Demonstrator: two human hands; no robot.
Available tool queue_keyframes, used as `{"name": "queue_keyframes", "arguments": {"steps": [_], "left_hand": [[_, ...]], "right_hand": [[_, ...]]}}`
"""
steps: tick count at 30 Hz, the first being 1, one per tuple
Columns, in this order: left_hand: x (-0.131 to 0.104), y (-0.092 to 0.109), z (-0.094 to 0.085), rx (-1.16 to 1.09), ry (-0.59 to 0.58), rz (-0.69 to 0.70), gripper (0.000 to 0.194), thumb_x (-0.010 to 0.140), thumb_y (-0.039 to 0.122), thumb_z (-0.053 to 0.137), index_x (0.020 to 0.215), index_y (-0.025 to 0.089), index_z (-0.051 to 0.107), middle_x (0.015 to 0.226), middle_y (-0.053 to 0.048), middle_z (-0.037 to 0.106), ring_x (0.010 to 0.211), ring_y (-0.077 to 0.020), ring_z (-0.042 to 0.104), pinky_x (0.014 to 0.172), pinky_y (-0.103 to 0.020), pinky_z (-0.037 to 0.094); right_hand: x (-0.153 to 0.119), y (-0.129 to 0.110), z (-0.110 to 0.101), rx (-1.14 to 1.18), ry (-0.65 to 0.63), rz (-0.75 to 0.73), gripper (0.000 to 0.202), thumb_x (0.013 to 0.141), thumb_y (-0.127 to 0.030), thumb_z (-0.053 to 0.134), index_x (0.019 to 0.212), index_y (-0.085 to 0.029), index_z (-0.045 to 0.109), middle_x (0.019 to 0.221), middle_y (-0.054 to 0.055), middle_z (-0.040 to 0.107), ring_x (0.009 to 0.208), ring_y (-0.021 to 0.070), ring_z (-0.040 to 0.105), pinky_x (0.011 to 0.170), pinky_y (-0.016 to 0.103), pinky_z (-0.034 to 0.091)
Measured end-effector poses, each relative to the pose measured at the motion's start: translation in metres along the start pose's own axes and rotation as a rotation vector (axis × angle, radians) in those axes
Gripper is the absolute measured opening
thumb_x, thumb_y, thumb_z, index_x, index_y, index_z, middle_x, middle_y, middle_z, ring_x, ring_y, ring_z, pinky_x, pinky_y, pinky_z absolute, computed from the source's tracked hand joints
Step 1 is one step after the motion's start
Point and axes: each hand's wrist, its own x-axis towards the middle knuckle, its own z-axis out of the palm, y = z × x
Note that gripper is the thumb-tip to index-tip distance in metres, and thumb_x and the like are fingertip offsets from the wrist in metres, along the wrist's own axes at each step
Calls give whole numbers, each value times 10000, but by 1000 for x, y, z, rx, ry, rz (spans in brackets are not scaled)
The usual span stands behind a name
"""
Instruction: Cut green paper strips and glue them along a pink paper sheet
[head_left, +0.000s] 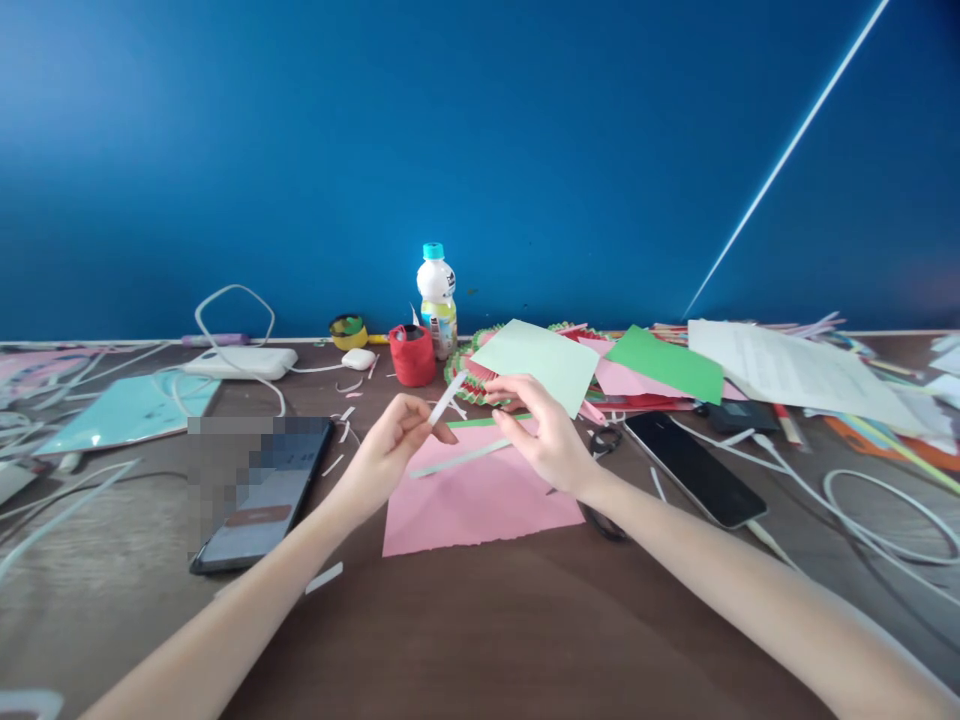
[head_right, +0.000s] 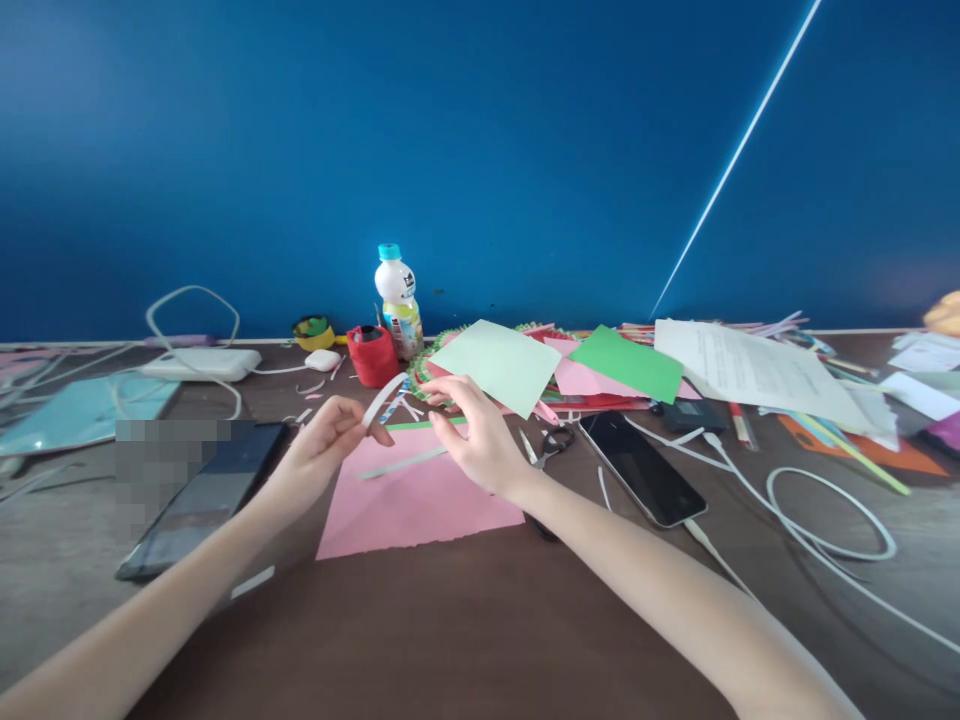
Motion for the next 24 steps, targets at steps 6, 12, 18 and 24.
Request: {"name": "queue_keyframes", "arguments": {"steps": [6, 12, 18, 24], "left_hand": [[-8, -2, 10, 37, -136, 5, 38, 901, 234, 378, 887, 207, 400, 856, -39, 656, 938, -177, 593, 833, -347, 416], [-13, -4, 13, 318, -248, -20, 88, 880, 260, 403, 876, 204, 471, 866, -10, 595, 832, -144, 572, 749, -272, 440], [-19, -6, 19, 422, -263, 56, 190, 901, 281, 361, 836, 193, 516, 760, -4, 599, 704, -131, 576, 707, -267, 467], [-18, -6, 22, 460, -284, 335, 254, 903, 197, 340, 830, 189, 583, 775, -44, 629, 768, -158, 597, 900, -375, 439]], "right_hand": [[-4, -4, 2, 122, -53, 20, 449, 862, -206, 502, 1295, -280, 409, 1327, 71, 454, 1215, 208, 465, 1017, 411, 411], [-9, -4, 6, 234, -57, 7, 507, 801, -278, 625, 1265, -273, 421, 1279, 77, 514, 1195, 229, 494, 981, 428, 454], [-14, -6, 12, 177, -42, -115, 463, 779, -246, 654, 1200, -293, 466, 1195, 54, 557, 1117, 213, 553, 978, 420, 452], [-13, -12, 8, 171, -84, -114, 621, 777, -295, 654, 1316, -301, 347, 1359, 93, 418, 1204, 245, 486, 981, 450, 445]]}}
